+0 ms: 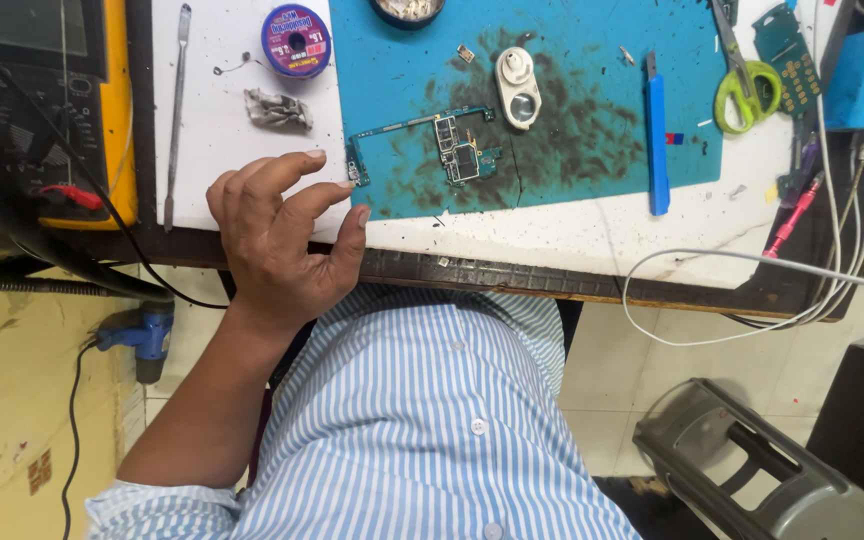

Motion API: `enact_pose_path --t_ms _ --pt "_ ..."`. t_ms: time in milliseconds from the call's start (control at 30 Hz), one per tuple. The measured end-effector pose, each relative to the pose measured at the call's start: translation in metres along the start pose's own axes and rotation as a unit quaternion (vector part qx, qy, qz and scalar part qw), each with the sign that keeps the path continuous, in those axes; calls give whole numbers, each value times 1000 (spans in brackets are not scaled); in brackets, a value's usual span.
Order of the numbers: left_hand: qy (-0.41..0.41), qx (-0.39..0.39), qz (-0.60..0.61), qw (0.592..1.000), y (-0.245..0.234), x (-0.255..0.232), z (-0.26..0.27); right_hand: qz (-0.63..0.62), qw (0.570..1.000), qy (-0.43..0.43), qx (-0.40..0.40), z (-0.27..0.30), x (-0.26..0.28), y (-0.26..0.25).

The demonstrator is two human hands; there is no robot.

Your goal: The person uses a soldering iron and tweezers to work on a small circuit board. They then use a hot air rework station to heat components while holding the board with tweezers, and briefly inspect the area with a magnifying loupe.

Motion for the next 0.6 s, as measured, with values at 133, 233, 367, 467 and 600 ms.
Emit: enact_pose_path --t_ms 133,233,367,467,600 --pt "13 10 -8 1000 3 -1 1 -5 999 26 18 3 -15 12" --pt "14 10 -7 1000 4 0 2 -10 999 42 26 5 -23 17" --pt "17 9 -10 1000 6 1 3 -14 997 62 34 10 -32 20" --pt "15 11 2 1000 6 3 5 -17 996 74 43 13 -36 22" --pt "11 22 0 1000 7 3 3 -27 994 93 48 17 -36 24"
Point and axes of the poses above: each hand's wrist, its own z-axis away from the middle knuckle, its own y-axis out of the palm, x = y × z, the point moved 9 cm from there along -z, towards the middle knuckle, and after that the axes turned 4 degrees about -y, right-handed, at the moved point
